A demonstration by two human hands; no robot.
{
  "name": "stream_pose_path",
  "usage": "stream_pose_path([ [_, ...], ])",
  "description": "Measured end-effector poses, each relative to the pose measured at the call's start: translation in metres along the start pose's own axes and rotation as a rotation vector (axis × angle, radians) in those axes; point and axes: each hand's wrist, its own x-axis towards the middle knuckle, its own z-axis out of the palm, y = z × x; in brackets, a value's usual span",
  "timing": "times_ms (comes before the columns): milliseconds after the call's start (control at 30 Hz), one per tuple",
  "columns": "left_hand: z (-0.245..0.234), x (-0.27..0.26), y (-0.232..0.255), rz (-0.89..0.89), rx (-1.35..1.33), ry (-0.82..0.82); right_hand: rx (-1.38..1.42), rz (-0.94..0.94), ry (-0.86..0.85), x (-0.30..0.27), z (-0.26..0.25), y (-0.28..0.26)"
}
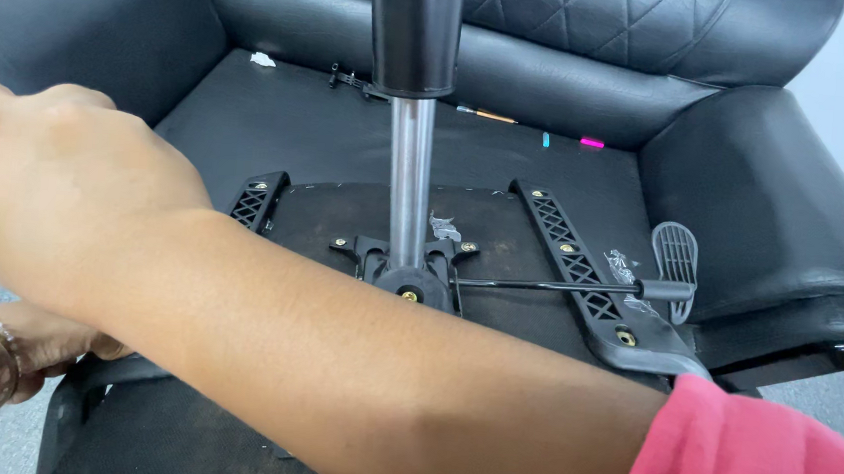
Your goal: The person uses a screwdriver to tighten screws on the underside of an office chair seat, securing the metal frame and base to the seat. The person works on multiple screw locations around the central gas lift column.
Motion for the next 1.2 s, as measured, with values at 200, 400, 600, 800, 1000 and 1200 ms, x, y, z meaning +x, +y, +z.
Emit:
stream_pose_path([
  [200, 0.002, 0.0, -0.005, 0.012, -0.017, -0.016, -0.071, 0.109, -0.062, -0.009, -0.009, -0.019],
  [400, -0.002, 0.008, -0.003, 0.021, -0.034, -0.014, -0.13, 0.096, -0.025, -0.005, -0.009, -0.022],
  [600, -0.007, 0.0, -0.003, -0.072, 0.021, 0.01, -0.2, -0.018, -0.166, 0.021, -0.025, 0.023],
  [800, -0.012, -0.01, 0.004, -0.187, 0.111, 0.026, 0.226, -0.121, -0.056, 0.024, 0.014, 0.044],
  [1000, -0.009, -0.026, 0.008, -0.116, 0.068, 0.04, 1.256, -0.199, -0.106, 0.021, 0.05, 0.042],
  [1200, -0.011, -0.034, 0.009, -0.108, 0.106, -0.026, 0.989, 0.231, 0.232, 0.015, 0.043, 0.036],
])
